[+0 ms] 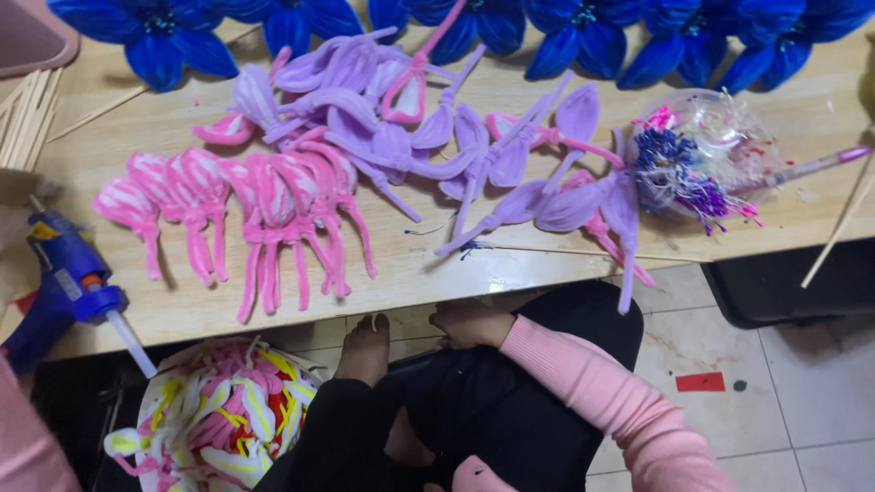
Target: The person sits on the floor and assembles artificial flowers using pink and white felt petals, wooden sticks, and a hot glue gun. They apply glue to the base of the petals and attach them to the sticks, then arrange the petals to form a flower shape.
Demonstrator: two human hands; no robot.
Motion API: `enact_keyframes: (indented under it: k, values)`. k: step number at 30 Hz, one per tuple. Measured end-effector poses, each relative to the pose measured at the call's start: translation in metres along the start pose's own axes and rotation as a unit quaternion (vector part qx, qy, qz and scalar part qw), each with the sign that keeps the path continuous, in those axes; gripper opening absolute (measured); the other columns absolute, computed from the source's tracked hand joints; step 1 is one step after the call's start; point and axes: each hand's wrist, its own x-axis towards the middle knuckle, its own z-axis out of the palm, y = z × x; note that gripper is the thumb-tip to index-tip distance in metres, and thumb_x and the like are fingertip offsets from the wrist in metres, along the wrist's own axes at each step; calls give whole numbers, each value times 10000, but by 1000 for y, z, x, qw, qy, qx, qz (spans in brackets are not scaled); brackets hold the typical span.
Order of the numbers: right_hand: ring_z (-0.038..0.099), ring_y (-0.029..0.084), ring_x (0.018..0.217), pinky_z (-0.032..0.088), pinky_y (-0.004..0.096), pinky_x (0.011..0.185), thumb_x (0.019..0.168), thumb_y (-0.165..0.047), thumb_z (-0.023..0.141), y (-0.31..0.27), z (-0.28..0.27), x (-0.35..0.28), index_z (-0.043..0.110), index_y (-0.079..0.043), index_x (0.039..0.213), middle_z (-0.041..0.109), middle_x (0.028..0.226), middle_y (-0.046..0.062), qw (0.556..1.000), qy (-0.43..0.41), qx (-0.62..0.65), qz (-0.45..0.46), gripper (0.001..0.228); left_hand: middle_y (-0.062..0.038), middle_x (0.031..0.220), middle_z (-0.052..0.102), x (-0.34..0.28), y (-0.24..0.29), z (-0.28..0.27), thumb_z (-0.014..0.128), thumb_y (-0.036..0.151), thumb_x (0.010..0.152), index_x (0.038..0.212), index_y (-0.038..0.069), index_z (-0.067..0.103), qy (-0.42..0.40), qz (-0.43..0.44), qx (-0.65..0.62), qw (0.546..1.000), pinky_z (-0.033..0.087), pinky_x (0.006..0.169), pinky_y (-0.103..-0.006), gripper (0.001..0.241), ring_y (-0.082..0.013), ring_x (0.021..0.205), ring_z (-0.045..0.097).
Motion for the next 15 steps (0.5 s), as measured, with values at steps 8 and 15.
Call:
enact_keyframes:
  k: [8, 15]
  values:
    - [683, 432, 993, 570, 529, 815, 949, -450, 661, -6, 43, 18, 683, -1, 1141, 678, 1094, 228, 998, 23, 10, 53, 488, -272, 1239, 575, 81, 16, -314, 590, -51, 971, 1304, -62, 504, 220, 155, -81, 960, 523, 944, -469, 344, -371, 1079, 631]
    - [646, 416, 1106, 536, 538, 849, 934, -488, 666, -21, 73, 18, 606, -82, 1294, 660, 1188, 198, 994, 22, 44, 102, 546, -28, 835, 714, -201, 117, -387, 655, 70, 953, 945, 27, 697, 254, 386, -213, 861, 510, 606, -224, 61, -98, 668, 637]
